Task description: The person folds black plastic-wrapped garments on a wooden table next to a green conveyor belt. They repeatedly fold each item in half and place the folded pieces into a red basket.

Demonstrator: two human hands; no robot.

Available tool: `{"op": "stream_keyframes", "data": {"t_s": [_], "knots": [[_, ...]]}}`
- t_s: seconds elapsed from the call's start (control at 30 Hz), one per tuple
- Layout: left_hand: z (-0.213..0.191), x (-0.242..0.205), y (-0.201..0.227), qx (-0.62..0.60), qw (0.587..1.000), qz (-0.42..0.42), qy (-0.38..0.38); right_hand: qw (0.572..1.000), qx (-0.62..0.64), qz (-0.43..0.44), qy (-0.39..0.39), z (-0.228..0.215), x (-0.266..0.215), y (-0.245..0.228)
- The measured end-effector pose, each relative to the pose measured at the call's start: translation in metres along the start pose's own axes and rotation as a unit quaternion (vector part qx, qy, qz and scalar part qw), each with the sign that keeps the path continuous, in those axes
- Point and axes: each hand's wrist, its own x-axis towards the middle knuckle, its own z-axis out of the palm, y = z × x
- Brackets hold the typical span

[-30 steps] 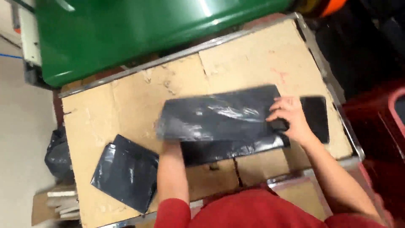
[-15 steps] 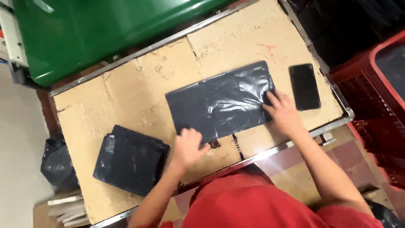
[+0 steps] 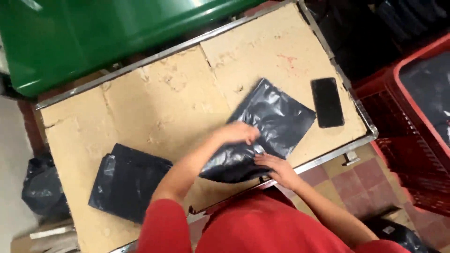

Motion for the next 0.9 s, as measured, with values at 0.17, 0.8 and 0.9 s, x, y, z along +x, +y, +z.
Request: {"op": "stream_keyframes", "data": {"t_s": [0.17, 0.8, 0.9], "knots": [[-0.013, -0.025, 0.075, 0.11, 0.982, -0.135, 0.067, 0.865, 0.25, 0.4, 0.172, 0.0, -0.062, 0.098], [0.014, 0.06, 0.026, 0.678, 0.597, 0.038, 0.428, 0.658, 0.358, 0.613, 0.25, -0.059, 0.022, 0.012], [0.05, 0.022, 0.03, 0.715, 0.523, 0.282, 0.368, 0.676, 0.236, 0.654, 0.243, -0.066, 0.058, -0.058]]}}
